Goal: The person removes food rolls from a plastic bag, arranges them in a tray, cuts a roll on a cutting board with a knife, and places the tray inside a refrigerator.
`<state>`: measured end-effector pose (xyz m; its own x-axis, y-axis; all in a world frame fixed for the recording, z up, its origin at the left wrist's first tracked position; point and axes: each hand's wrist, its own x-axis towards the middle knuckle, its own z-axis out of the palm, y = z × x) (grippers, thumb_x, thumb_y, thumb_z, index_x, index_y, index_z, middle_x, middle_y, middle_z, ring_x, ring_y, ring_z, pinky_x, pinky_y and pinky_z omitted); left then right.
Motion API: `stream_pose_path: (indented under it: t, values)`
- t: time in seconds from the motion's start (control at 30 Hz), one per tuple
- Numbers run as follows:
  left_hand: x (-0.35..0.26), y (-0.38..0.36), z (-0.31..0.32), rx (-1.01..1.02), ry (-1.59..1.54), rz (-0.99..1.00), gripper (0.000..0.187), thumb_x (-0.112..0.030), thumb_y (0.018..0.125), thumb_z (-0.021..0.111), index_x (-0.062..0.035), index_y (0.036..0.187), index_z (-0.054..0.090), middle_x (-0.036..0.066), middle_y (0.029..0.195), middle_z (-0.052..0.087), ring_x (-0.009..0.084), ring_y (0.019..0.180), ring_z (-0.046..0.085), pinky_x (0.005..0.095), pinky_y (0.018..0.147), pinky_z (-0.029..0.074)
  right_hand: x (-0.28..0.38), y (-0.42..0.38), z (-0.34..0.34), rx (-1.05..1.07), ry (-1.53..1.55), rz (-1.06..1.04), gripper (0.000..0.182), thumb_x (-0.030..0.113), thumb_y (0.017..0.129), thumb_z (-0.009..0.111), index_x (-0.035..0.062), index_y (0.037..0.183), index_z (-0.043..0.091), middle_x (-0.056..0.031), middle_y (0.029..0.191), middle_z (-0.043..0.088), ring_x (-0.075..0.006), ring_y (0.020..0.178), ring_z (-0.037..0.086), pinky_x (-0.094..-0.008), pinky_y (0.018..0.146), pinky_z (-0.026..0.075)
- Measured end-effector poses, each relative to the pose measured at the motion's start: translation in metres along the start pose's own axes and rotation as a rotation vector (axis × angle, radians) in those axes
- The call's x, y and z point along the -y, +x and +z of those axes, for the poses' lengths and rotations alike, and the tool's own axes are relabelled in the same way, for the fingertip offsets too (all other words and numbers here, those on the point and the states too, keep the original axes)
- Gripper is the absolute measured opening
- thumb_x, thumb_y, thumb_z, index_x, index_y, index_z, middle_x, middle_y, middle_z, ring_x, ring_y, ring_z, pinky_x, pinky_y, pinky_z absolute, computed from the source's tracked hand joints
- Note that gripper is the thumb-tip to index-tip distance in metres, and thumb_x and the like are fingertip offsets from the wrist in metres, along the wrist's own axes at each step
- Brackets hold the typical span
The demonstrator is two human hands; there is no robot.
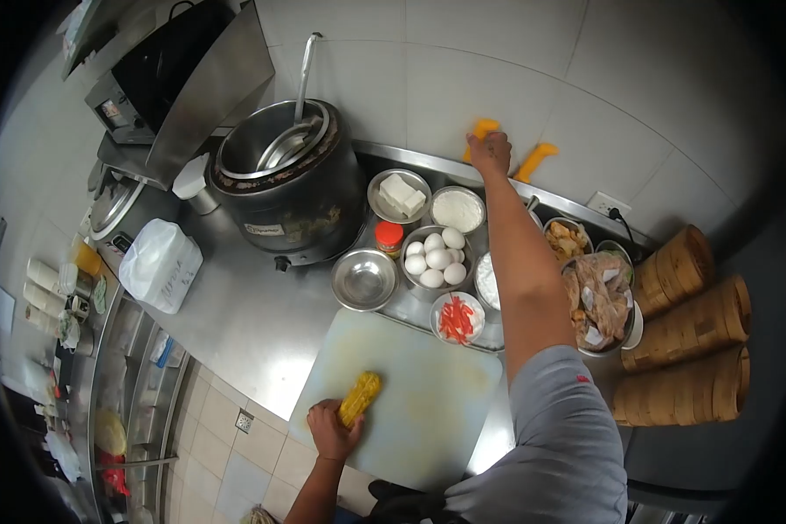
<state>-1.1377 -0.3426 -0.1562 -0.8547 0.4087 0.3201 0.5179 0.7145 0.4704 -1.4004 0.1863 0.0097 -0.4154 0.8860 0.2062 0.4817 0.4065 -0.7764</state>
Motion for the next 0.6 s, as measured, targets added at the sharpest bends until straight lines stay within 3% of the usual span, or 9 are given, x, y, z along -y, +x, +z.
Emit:
stream_pose_path:
  t: [0.2, 0.23, 0.37, 0.4, 0.5, 0.57, 0.6]
  values:
    - [0.004, 0.000, 0.001, 0.031, -0.012, -0.032, 0.055, -0.030, 0.066, 0.081, -0.0075, 0.108, 0.055, 0.014, 0.103, 0.055, 0.0332, 0.098, 0.052, 0.0455, 0.086, 0.038, -0.002, 0.013, 0.025, -0.106, 0.074, -0.048, 0.046, 0.037, 0.081, 0.071, 0.0059, 0.111, 0.058, -0.0147, 0.115, 0.061, -0.0328, 0.112, 0.058, -0.0434, 0.094, 0.047]
    - [0.002, 0.002, -0.002, 0.035, -0.023, -0.031, 0.055, -0.030, 0.066, 0.081, -0.0075, 0.108, 0.055, 0.013, 0.103, 0.055, 0.0330, 0.098, 0.052, 0.0455, 0.086, 0.038, 0.000, 0.011, 0.024, -0.185, 0.106, -0.086, 0.038, 0.036, 0.083, 0.069, 0.0063, 0.105, 0.059, -0.0131, 0.106, 0.064, -0.0321, 0.105, 0.061, -0.0439, 0.089, 0.048]
    - [-0.001, 0.005, -0.003, 0.028, -0.025, -0.045, 0.054, -0.031, 0.065, 0.081, -0.0073, 0.107, 0.057, 0.013, 0.102, 0.056, 0.0329, 0.097, 0.052, 0.0456, 0.086, 0.038, 0.074, 0.038, -0.035, -0.431, 0.290, -0.478, 0.034, 0.035, 0.084, 0.068, 0.0045, 0.096, 0.056, -0.0140, 0.096, 0.062, -0.0339, 0.092, 0.060, -0.0443, 0.081, 0.047]
    - [-0.001, 0.004, -0.003, 0.035, -0.019, -0.040, 0.054, -0.030, 0.064, 0.081, -0.0075, 0.107, 0.057, 0.013, 0.101, 0.056, 0.0330, 0.096, 0.052, 0.0456, 0.086, 0.038, 0.104, 0.041, -0.061, -0.467, 0.397, -0.541, 0.039, 0.039, 0.084, 0.067, 0.0035, 0.094, 0.054, -0.0142, 0.092, 0.063, -0.0327, 0.089, 0.061, -0.0406, 0.081, 0.047]
    - [0.000, 0.002, 0.000, 0.019, -0.031, -0.029, 0.054, -0.028, 0.063, 0.081, -0.0076, 0.107, 0.057, 0.013, 0.099, 0.057, 0.0333, 0.094, 0.053, 0.0457, 0.085, 0.039, 0.168, 0.024, -0.129, -0.238, 0.862, -0.702, 0.031, 0.029, 0.087, 0.062, 0.0001, 0.095, 0.054, -0.0128, 0.090, 0.064, -0.0273, 0.076, 0.065, -0.0363, 0.077, 0.049]
    - [0.004, 0.001, 0.000, 0.001, -0.059, -0.023, 0.053, -0.027, 0.063, 0.080, -0.0075, 0.106, 0.057, 0.014, 0.097, 0.057, 0.0335, 0.093, 0.054, 0.0458, 0.085, 0.039, 0.182, -0.002, -0.158, -0.204, 1.000, -0.912, 0.020, 0.021, 0.088, 0.059, 0.0025, 0.096, 0.054, -0.0097, 0.084, 0.061, -0.0260, 0.070, 0.065, -0.0349, 0.072, 0.051]
    - [0.006, 0.000, 0.003, 0.006, -0.046, -0.032, 0.052, -0.026, 0.063, 0.080, -0.0071, 0.105, 0.058, 0.014, 0.096, 0.057, 0.0337, 0.093, 0.054, 0.0459, 0.085, 0.040, 0.187, -0.025, -0.165, -0.132, 1.131, -0.894, 0.018, 0.020, 0.089, 0.056, 0.0032, 0.095, 0.054, -0.0091, 0.081, 0.059, -0.0254, 0.067, 0.063, -0.0352, 0.069, 0.050]
